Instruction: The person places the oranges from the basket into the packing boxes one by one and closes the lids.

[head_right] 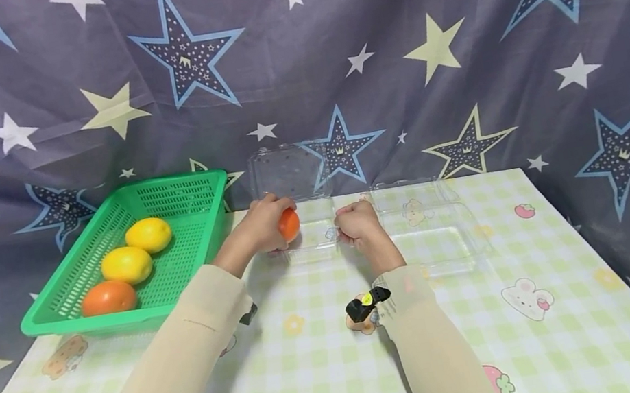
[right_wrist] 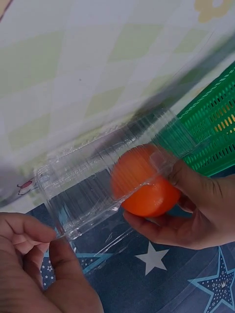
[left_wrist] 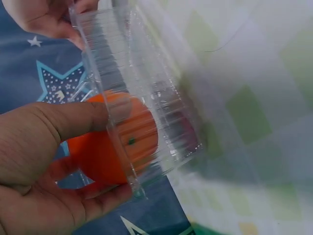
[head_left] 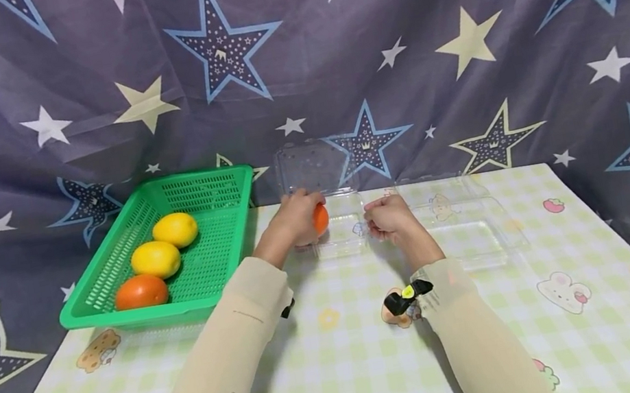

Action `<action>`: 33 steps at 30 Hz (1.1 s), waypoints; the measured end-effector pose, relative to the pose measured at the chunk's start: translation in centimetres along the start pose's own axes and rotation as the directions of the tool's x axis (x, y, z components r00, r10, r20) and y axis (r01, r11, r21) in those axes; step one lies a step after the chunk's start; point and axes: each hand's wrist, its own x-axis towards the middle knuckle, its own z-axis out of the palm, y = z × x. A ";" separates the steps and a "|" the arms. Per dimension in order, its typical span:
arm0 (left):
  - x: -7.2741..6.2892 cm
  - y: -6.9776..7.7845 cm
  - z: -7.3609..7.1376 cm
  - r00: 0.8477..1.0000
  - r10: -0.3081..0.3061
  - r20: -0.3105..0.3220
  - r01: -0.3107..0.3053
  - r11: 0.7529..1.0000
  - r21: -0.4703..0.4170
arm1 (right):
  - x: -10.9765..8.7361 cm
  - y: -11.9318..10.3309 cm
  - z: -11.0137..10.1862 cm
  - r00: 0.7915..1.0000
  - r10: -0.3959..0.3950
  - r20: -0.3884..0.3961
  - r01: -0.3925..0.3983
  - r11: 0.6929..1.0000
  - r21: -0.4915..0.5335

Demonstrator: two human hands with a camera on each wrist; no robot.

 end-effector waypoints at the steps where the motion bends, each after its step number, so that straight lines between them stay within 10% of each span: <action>1: 0.0 -0.1 0.1 1.000 0.011 -0.001 -0.011 1.000 0.004 | 0.0 0.0 0.0 1.000 0.000 -0.001 0.000 1.000 0.000; 25: 0.0 0.4 0.9 0.993 -0.092 0.075 0.089 0.995 0.035 | 0.2 0.1 0.0 1.000 -0.009 0.005 0.009 1.000 -0.009; 33: -0.5 1.8 0.3 0.997 -0.077 0.013 0.075 0.991 0.106 | 0.0 0.2 0.1 1.000 -0.013 0.010 0.013 1.000 -0.007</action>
